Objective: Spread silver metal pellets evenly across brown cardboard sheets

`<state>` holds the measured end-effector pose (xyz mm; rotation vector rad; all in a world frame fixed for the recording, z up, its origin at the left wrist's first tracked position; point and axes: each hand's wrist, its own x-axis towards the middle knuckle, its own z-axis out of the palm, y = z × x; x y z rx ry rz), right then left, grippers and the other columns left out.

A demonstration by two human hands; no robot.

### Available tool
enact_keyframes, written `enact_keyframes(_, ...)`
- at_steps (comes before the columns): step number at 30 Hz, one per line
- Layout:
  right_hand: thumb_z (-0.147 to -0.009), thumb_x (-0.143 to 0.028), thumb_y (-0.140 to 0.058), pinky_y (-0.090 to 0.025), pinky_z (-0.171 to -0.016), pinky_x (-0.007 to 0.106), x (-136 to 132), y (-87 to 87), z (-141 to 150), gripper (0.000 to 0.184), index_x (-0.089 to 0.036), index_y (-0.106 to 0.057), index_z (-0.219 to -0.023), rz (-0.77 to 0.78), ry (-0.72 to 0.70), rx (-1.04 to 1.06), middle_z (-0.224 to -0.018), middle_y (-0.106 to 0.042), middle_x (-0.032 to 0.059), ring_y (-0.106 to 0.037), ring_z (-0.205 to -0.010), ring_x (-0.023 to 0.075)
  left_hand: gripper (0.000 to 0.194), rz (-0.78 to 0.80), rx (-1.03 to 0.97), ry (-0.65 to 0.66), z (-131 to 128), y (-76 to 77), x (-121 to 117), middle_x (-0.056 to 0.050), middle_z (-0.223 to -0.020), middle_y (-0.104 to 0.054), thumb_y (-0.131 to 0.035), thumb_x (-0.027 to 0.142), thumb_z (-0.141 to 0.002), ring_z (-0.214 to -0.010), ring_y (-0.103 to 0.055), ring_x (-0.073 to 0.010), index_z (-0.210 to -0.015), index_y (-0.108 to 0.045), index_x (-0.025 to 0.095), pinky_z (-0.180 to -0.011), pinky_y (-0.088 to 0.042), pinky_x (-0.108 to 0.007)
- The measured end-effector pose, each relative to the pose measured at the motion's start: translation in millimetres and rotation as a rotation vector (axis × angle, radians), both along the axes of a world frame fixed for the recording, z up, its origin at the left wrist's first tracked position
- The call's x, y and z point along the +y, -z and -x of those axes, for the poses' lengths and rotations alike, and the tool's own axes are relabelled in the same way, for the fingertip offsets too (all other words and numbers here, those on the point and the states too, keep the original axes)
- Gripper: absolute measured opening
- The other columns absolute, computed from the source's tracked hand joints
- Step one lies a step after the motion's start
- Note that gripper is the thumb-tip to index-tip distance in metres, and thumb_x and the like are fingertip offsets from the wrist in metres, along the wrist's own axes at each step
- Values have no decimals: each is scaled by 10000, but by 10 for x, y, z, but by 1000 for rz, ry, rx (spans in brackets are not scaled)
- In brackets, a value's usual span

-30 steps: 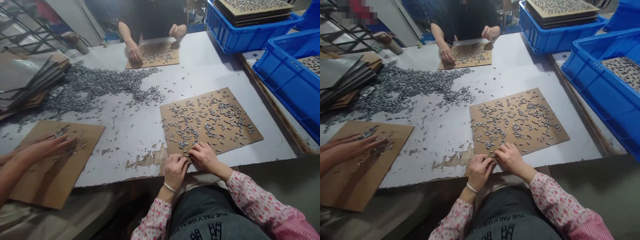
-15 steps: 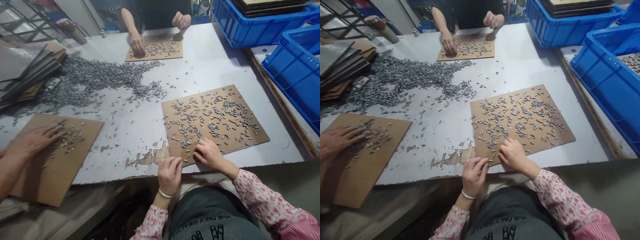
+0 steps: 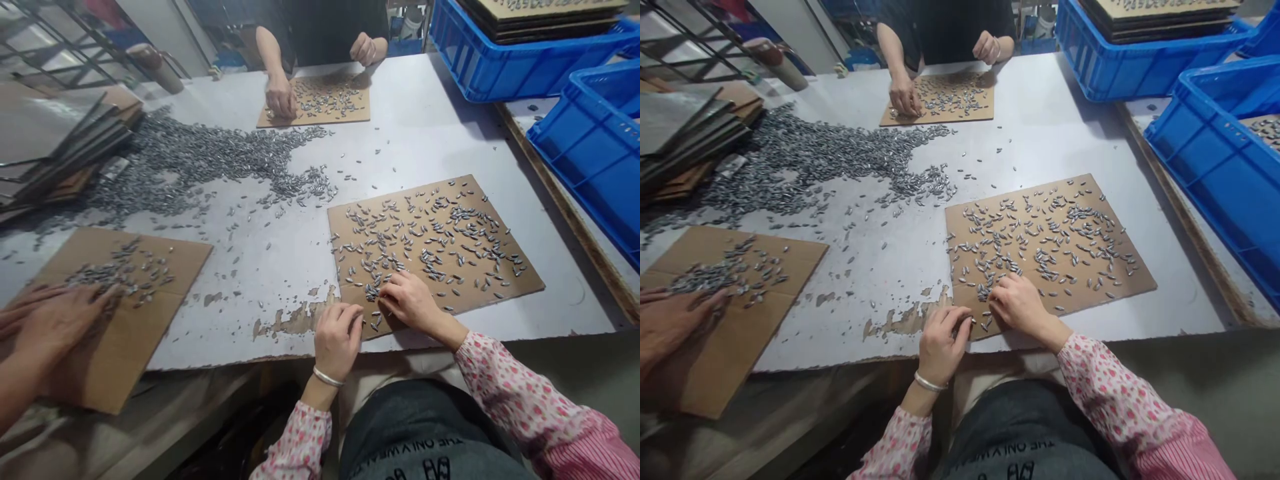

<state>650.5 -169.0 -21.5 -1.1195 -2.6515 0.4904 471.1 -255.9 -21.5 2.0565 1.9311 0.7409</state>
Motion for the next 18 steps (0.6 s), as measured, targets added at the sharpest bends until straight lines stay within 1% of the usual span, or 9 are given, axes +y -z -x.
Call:
enact_keyframes(3,-921,-297,-514,-341,-773,324,61,-23,32,181,-222,-667,-980,-46,16,-12,-916,-604,75,-471,-892,210,211,-26,45,69,-33,-46,160,-57,-898,-609,-472,261,-906,-867,-537,-185,-1003,-655,225,-780,-437,-329)
enact_keyframes(5,-919,-272,-511,-337,-761,326,83,-67,32,173,-227,-669,-972,-68,15,-47,-920,-604,79,-469,-904,215,216,0,96,121,-30,-40,245,-56,-911,-603,-479,265,-903,-882,-532,-187,-1022,-657,241,-787,-436,-331)
enact_keyframes(7,-921,-251,-499,-335,-751,324,89,-104,-8,177,-217,-673,-929,-74,35,-70,-899,-604,84,-466,-897,217,197,42,114,146,12,-16,276,-52,-908,-598,-490,268,-898,-899,-532,-186,-989,-664,245,-804,-435,-330)
enact_keyframes(9,-923,-237,-489,-338,-755,319,83,-103,-70,182,-208,-669,-918,-63,57,-56,-876,-599,82,-461,-881,213,182,79,86,145,83,1,257,-48,-897,-596,-492,264,-898,-901,-538,-180,-947,-665,236,-818,-436,-324)
enact_keyframes(12,-928,-260,-490,-346,-777,313,57,-35,-114,177,-209,-658,-951,-33,43,6,-882,-590,71,-458,-877,205,170,115,12,115,179,-18,195,-41,-891,-604,-488,252,-897,-877,-554,-173,-912,-654,222,-808,-447,-313)
enact_keyframes(16,-925,-295,-510,-344,-786,311,14,36,22,162,-220,-652,-939,-30,-21,19,-906,-584,59,-456,-899,201,166,101,-69,48,203,-63,175,-40,-896,-612,-475,255,-904,-857,-569,-165,-925,-634,210,-779,-459,-296)
enact_keyframes(18,-918,-295,-522,-340,-773,316,1,25,114,150,-219,-651,-912,-55,-25,-9,-900,-586,60,-454,-898,206,172,104,-71,56,184,-59,192,-41,-888,-611,-474,262,-906,-849,-568,-165,-929,-636,208,-776,-460,-297)
